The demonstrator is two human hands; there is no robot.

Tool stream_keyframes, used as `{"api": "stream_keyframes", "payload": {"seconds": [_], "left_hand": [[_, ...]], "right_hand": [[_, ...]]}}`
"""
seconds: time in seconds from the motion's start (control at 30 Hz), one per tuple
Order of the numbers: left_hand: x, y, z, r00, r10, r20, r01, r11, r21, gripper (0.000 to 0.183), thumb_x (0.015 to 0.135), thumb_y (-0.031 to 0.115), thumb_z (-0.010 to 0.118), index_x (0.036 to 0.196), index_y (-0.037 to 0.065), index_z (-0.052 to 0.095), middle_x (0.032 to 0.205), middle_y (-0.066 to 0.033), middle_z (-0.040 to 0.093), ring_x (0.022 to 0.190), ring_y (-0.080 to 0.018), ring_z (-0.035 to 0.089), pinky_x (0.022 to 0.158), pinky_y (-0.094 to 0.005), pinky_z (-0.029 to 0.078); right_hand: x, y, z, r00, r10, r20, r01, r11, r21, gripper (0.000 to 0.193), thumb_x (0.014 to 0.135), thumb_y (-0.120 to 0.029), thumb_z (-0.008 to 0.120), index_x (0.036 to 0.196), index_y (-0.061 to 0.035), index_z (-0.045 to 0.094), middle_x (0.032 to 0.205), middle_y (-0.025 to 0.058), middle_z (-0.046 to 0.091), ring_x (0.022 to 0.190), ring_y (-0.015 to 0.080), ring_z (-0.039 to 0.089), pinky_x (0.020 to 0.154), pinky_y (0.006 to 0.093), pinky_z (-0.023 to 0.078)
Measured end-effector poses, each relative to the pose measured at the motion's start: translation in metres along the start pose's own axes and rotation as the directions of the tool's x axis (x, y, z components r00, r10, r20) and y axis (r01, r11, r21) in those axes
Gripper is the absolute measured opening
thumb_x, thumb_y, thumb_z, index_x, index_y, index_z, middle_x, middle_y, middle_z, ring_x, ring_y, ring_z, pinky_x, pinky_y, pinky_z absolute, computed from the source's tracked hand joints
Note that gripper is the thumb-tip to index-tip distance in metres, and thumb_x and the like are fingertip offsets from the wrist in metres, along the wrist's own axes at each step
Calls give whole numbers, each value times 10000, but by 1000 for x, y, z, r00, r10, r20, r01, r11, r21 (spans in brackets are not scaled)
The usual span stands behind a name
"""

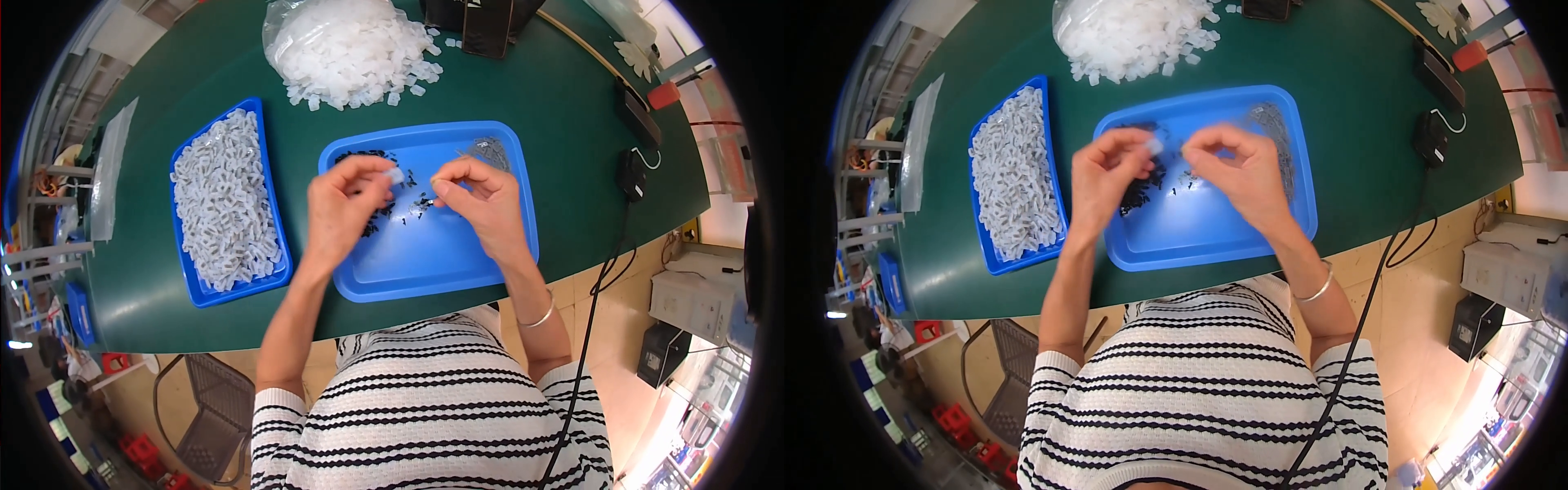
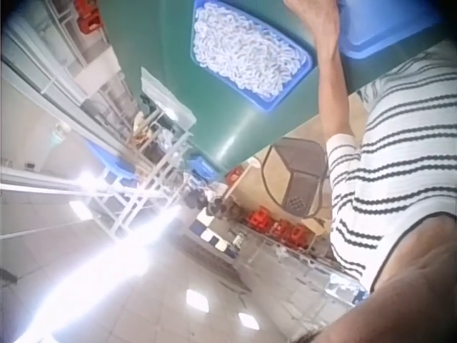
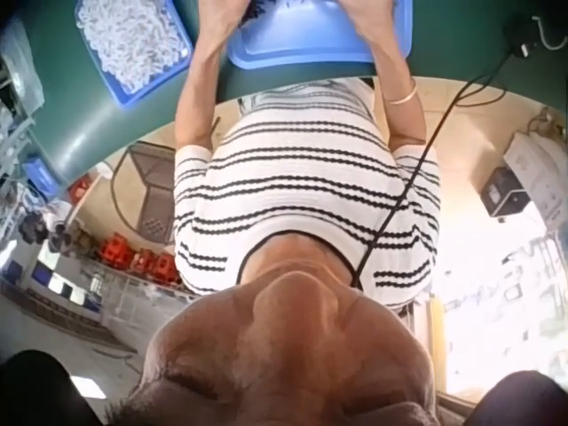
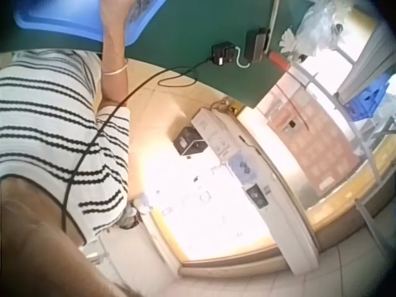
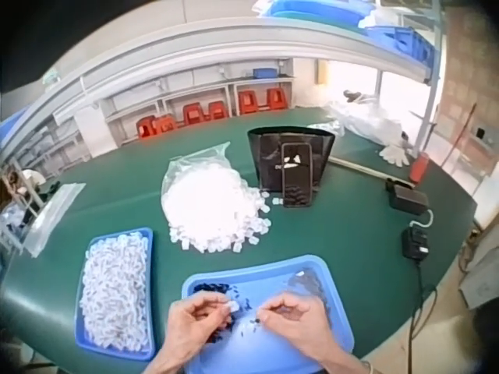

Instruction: The person assembles small components by picking white plastic pieces and inserting small parts into them by hand.

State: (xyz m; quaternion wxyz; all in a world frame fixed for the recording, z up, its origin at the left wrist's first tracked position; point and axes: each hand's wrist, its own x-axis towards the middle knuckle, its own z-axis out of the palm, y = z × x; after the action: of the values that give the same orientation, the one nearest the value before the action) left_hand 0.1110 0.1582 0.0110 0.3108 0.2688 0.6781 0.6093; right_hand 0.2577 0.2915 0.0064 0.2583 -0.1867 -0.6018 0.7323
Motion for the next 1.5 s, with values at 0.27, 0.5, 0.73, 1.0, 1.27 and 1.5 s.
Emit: {"api": "stream_keyframes", "payload": {"seconds": [0.27, 0.5, 0.73, 1.0, 1.27, 1.5], "left_hand": [[-28, -11, 32, 998, -56, -16, 48, 950, -310, 168, 907, 10, 641, 1065, -46, 633, 956, -93, 681, 806, -119, 671, 707, -233, 564], [-37, -12, 42, 996, -77, -49, 41, 856, -515, 154, 909, 0, 634, 1051, -59, 622, 994, -111, 676, 868, -136, 667, 780, -254, 565], [-39, -13, 47, 996, -24, -84, -24, 854, -520, 142, 906, -24, 626, 1042, -62, 615, 1008, -124, 677, 889, -140, 665, 809, -259, 560], [-42, -14, 46, 991, 70, -118, -119, 865, -487, 140, 903, -42, 621, 1041, -60, 613, 1009, -126, 678, 894, -145, 669, 803, -251, 559], [-39, -10, 36, 988, 145, -49, -153, 926, -346, 158, 891, -28, 642, 1048, -47, 633, 984, -115, 683, 870, -136, 671, 764, -243, 560], [-35, -10, 30, 997, 75, -4, -73, 967, -242, 136, 884, 8, 663, 1010, -40, 652, 931, -80, 687, 814, -117, 663, 728, -238, 551]], "right_hand": [[-14, 27, 31, 970, -198, -144, 204, 979, 27, 64, 846, 28, 670, 906, 7, 665, 970, 45, 563, 827, 108, 582, 702, 233, 505], [-18, 28, 41, 911, -353, -212, 327, 933, -149, 109, 822, 70, 655, 905, 4, 633, 966, 63, 545, 819, 118, 589, 700, 238, 515], [-20, 29, 41, 902, -370, -222, 333, 924, -187, 138, 820, 88, 644, 927, 5, 616, 976, 68, 546, 821, 118, 597, 683, 239, 539], [-23, 22, 45, 934, -216, -283, 223, 975, -8, 147, 851, 87, 626, 980, 31, 584, 989, 65, 571, 836, 118, 606, 710, 255, 569], [-23, 14, 27, 996, 19, -86, -1, 979, 205, 60, 884, 25, 634, 939, 34, 611, 925, 75, 639, 831, 121, 615, 738, 270, 547], [-23, 11, 21, 999, 15, -35, -12, 997, 81, 71, 892, -8, 643, 935, 45, 622, 910, 75, 665, 813, 120, 634, 734, 256, 537]]}}
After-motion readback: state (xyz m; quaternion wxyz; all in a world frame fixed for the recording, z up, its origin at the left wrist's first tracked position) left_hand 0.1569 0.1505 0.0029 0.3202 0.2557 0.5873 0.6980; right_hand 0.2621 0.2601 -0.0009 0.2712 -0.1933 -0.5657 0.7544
